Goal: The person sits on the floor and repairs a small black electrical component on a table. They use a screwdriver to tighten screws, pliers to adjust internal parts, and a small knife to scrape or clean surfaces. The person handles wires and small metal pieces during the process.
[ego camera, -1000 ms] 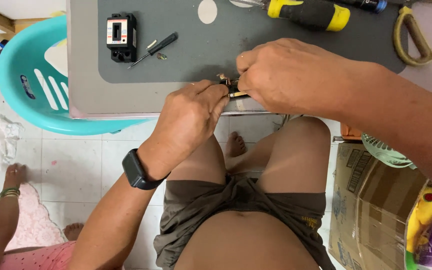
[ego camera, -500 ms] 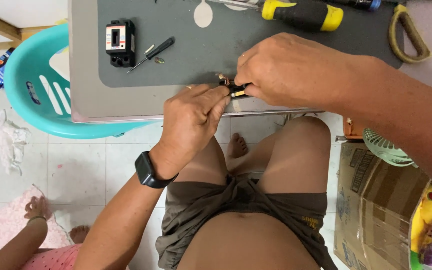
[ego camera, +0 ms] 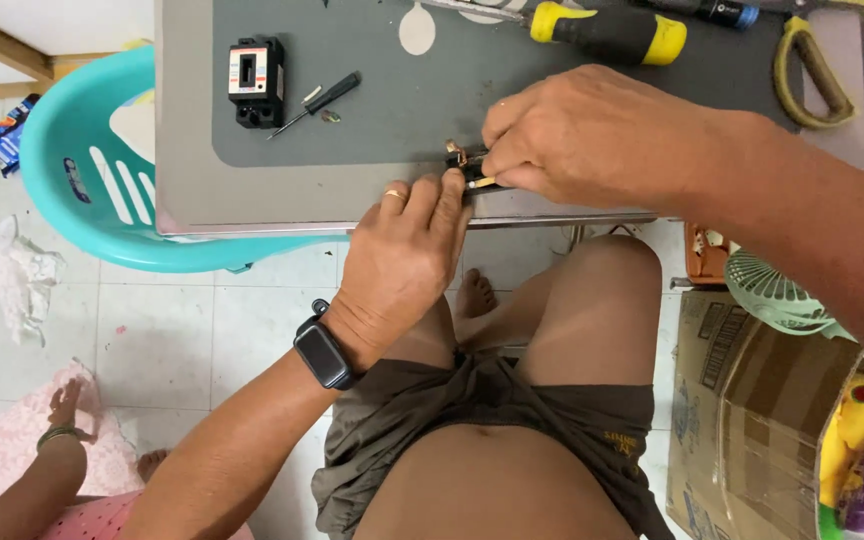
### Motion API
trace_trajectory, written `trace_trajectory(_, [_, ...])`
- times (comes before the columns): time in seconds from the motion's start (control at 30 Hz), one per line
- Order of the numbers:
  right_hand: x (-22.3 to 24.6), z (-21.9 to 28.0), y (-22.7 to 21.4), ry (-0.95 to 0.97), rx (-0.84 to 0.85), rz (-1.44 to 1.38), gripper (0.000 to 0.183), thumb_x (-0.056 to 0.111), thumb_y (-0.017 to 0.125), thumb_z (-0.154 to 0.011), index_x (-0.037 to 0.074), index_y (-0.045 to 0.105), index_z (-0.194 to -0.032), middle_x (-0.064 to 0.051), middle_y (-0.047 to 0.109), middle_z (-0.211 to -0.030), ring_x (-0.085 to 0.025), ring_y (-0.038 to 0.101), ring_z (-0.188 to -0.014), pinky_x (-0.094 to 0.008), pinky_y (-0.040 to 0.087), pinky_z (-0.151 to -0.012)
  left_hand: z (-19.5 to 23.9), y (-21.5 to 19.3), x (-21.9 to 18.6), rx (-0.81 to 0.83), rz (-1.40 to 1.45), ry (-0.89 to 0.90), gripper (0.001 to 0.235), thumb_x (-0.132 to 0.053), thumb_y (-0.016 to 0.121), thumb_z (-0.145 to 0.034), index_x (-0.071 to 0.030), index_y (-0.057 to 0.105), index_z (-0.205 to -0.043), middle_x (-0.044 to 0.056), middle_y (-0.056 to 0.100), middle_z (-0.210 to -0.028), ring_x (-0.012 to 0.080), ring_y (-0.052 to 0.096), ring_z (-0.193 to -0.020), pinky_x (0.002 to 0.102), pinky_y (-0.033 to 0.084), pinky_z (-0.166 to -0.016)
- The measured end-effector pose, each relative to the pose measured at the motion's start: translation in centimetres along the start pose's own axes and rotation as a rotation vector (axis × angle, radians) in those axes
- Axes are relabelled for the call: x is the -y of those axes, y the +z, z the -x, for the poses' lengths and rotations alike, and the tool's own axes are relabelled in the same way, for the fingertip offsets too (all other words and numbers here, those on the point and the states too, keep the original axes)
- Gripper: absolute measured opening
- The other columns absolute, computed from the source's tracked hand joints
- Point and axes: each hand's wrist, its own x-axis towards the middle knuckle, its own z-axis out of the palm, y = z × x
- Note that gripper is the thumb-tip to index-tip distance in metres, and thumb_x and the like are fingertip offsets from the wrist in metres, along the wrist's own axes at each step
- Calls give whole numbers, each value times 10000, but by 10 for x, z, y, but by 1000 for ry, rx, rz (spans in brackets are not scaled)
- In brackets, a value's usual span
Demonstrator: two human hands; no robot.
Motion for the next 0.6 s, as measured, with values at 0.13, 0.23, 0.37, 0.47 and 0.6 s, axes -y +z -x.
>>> trace_trajectory(0.13, [4, -1, -2, -3, 2, 46, 230, 124, 535, -912, 154, 755, -852, 23, 655, -918, -279, 629, -674, -447, 455, -476, -4, -9, -9, -21, -2, -71, 313, -329, 664, -1019, -109, 605, -1234, -6, 442, -757, 176, 487, -686, 289, 438, -512])
trace_trajectory(0.23, [9, -7, -10, 12, 82, 58, 278, 86, 477, -844, 142, 749, -824, 0, 646, -902, -270, 632, -738, -452, 477, -527, -7, -10, -10, -28, 45, -31, 193, -248, 649, -998, -139, 665, -1156, 10, 431, -723, 208, 462, -663, 329, 457, -543])
trace_trajectory(0.37, [13, -12, -21, 222, 252, -124, 365, 62, 375, -818, 134, 729, -868, -2, 656, -1078, -276, 627, -887, -434, 477, -755, -8, -5, -9, 23, 155, -50, 195, -215, 625, -991, -112, 665, -1152, 25, 437, -711, 226, 426, -618, 363, 430, -535])
trace_trajectory(0.47, [12, -17, -24, 228, 234, -212, 360, 33, 386, -826, 115, 736, -851, -8, 686, -1082, -283, 627, -860, -425, 467, -798, -6, -1, -8, 18, 203, -56, 171, -185, 629, -984, -115, 669, -1134, 26, 436, -703, 223, 416, -602, 365, 420, -515])
trace_trajectory(0.6, [7, -21, -21, 278, 293, -198, 333, 82, 439, -897, 126, 755, -992, -1, 684, -1140, -275, 622, -1004, -428, 461, -918, -6, 3, -8, -16, 241, -113, 126, -191, 648, -976, -158, 700, -1087, 14, 432, -691, 223, 408, -584, 366, 398, -475])
